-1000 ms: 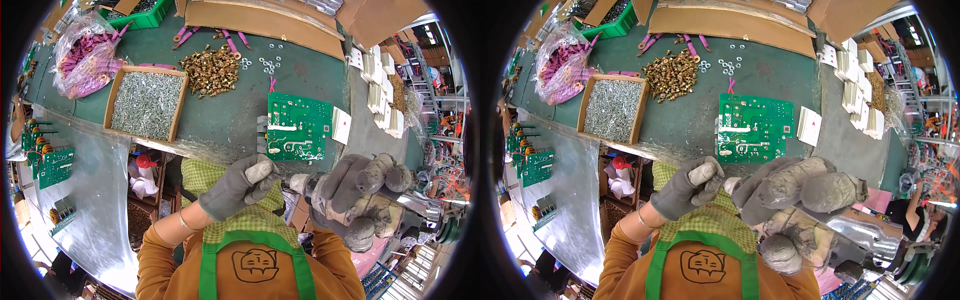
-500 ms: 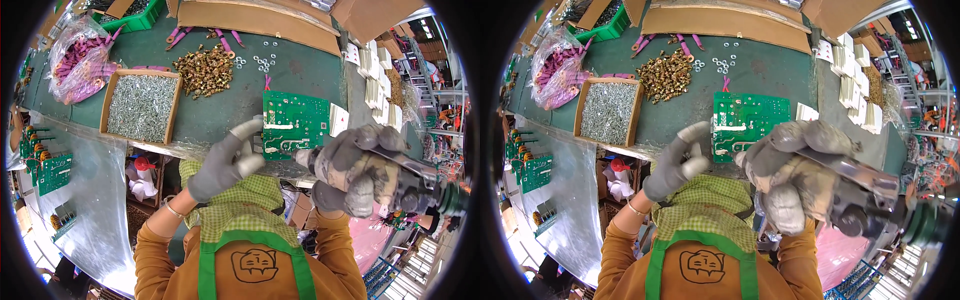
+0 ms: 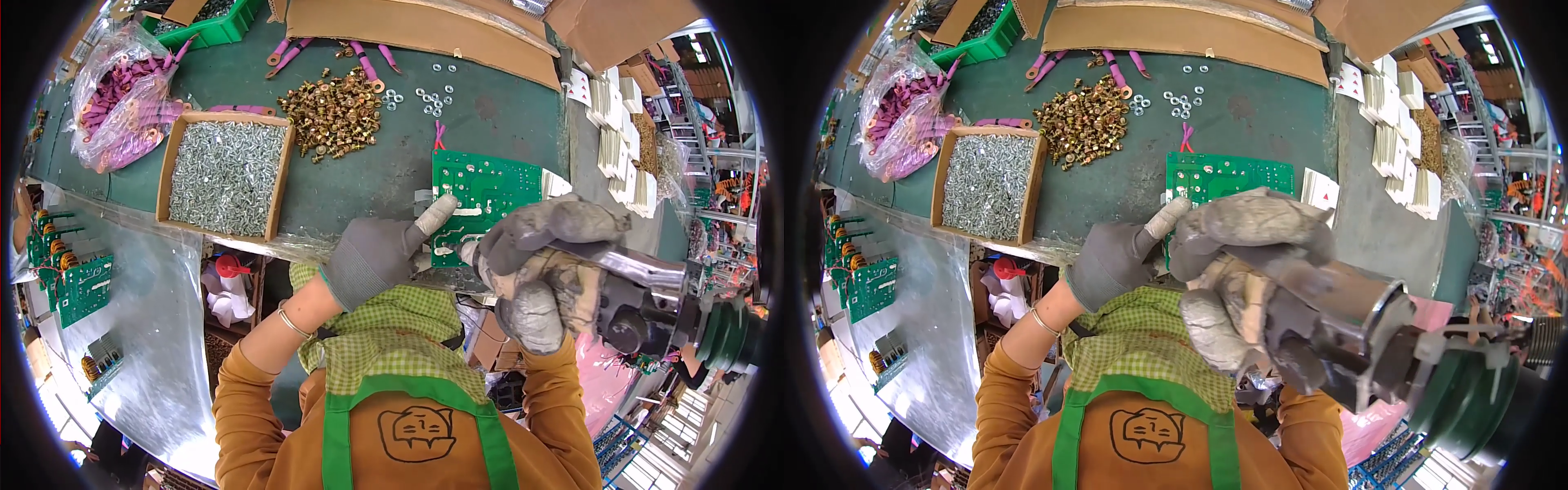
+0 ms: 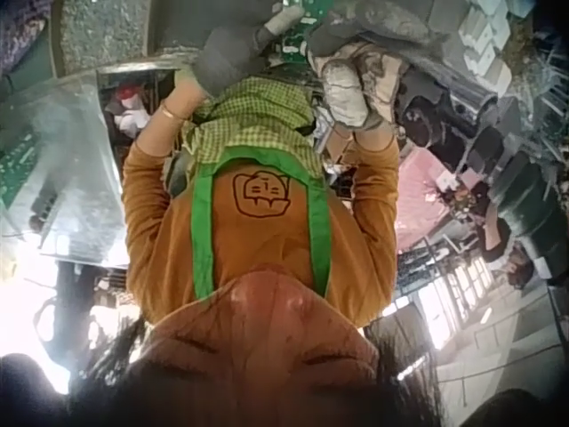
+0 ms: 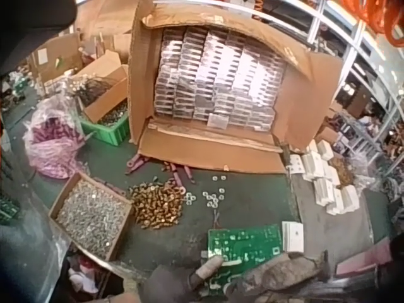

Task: The person assembles circuit boards by attaching wires and covers, driving screws into the boards using a pneumatic screwdriver, and setting the completed boards onto the table.

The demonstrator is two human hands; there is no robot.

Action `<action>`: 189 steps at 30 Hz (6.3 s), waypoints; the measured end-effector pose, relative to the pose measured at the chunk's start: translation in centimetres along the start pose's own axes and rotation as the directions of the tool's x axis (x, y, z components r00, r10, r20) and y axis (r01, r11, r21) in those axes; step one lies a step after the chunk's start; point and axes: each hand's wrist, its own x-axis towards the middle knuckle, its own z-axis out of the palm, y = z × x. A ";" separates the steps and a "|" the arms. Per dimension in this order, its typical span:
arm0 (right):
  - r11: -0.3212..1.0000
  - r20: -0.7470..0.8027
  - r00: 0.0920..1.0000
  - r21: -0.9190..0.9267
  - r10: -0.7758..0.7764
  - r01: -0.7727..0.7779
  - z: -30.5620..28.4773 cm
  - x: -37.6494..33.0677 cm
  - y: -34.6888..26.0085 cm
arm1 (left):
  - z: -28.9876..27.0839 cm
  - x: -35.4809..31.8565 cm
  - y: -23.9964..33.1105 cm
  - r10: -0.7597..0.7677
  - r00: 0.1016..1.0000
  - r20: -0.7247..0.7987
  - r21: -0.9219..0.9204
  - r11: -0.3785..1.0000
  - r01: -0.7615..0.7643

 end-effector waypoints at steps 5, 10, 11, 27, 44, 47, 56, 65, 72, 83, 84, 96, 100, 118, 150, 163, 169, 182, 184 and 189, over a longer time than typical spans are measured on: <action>0.993 0.343 0.939 0.091 0.041 -0.077 -4.0 1.5 1.2 | 0.9 -0.1 -0.3 0.021 0.998 -0.062 -0.077 0.997 -0.025; 0.944 0.284 0.959 0.314 0.012 -0.105 -2.4 2.2 1.9 | 0.2 -0.3 1.0 0.011 0.990 -0.139 -0.076 0.997 -0.022; 0.875 0.015 0.999 0.482 0.033 -0.036 -0.2 2.2 1.8 | -0.7 -0.4 1.7 -0.115 0.993 -0.041 -0.307 0.947 0.097; 0.987 0.291 0.944 -0.026 0.159 -0.158 2.4 0.4 -4.8 | -4.0 -1.6 5.0 -0.113 0.834 0.541 -0.820 -0.292 0.492; 0.877 0.451 0.855 0.265 0.255 -0.401 -2.1 -0.6 -5.7 | -2.1 -1.7 5.9 -0.129 0.979 -0.160 -0.464 0.885 0.041; 0.866 0.443 0.859 0.288 0.258 -0.408 -3.1 -1.4 -5.4 | -1.7 -1.9 5.7 0.024 0.973 -0.228 -0.221 0.972 -0.076; 0.953 0.284 0.955 0.256 0.083 -0.159 -4.8 -3.1 -5.2 | -0.3 -0.1 4.3 0.027 0.976 -0.218 -0.013 0.999 -0.031; 0.981 0.149 0.983 0.178 -0.104 0.077 -4.3 -6.0 -4.4 | 1.4 0.7 1.8 -0.037 0.988 -0.150 0.197 0.978 0.067; 0.965 0.058 0.967 0.100 -0.249 0.243 -5.3 -2.5 -1.0 | 2.0 0.9 1.5 -0.025 0.980 -0.197 0.179 0.982 0.061; 0.594 0.164 0.726 0.469 0.668 -0.653 -4.5 -1.5 -2.6 | 0.8 0.5 1.8 -0.046 0.987 -0.151 0.074 0.996 0.058; 0.795 0.408 0.809 0.260 0.423 -0.548 -6.7 0.2 -1.1 | -0.2 0.6 2.2 -0.066 0.995 -0.071 -0.037 0.997 0.063; 0.989 0.296 0.955 0.147 -0.033 -0.012 0.4 -1.4 -2.1 | -4.3 -1.3 5.3 -0.133 0.862 0.490 -0.872 -0.092 0.481; 0.988 0.117 0.985 0.107 -0.126 0.114 2.7 -1.8 -3.6 | -4.0 -1.5 5.6 -0.123 0.853 0.506 -0.862 -0.104 0.496; 0.997 0.258 0.965 -0.048 -0.054 0.069 0.8 1.0 -6.2 | -2.5 -1.2 5.9 -0.108 0.992 -0.071 -0.620 0.783 0.041; 0.983 0.043 0.994 0.158 -0.103 0.095 -3.8 -1.3 -2.5 | -5.9 4.0 4.9 0.060 0.963 -0.262 0.380 0.924 0.046; 0.966 -0.140 0.987 -0.234 0.077 -0.108 -1.8 -0.8 -3.6 | -0.1 8.6 3.5 0.163 0.973 -0.161 0.309 0.945 -0.107; 0.941 -0.422 0.855 -0.275 -0.303 0.198 -1.2 4.2 -2.9 | -0.4 8.5 3.6 0.200 0.962 -0.185 0.308 0.942 -0.136; 0.702 -0.304 0.928 -0.709 -0.215 -0.070 -10.9 7.5 -3.7 | -2.1 10.4 7.4 0.017 0.974 0.227 0.334 0.938 -0.095; 0.881 -0.397 0.901 -0.472 -0.172 -0.040 -9.9 4.0 -3.9 | -3.4 9.3 7.6 0.086 0.995 -0.043 0.146 0.986 -0.079; 0.570 -0.301 0.949 -0.798 -0.093 -0.197 -6.8 -2.4 -1.5 | -3.2 8.9 10.1 0.001 0.805 -0.593 -0.341 0.905 -0.253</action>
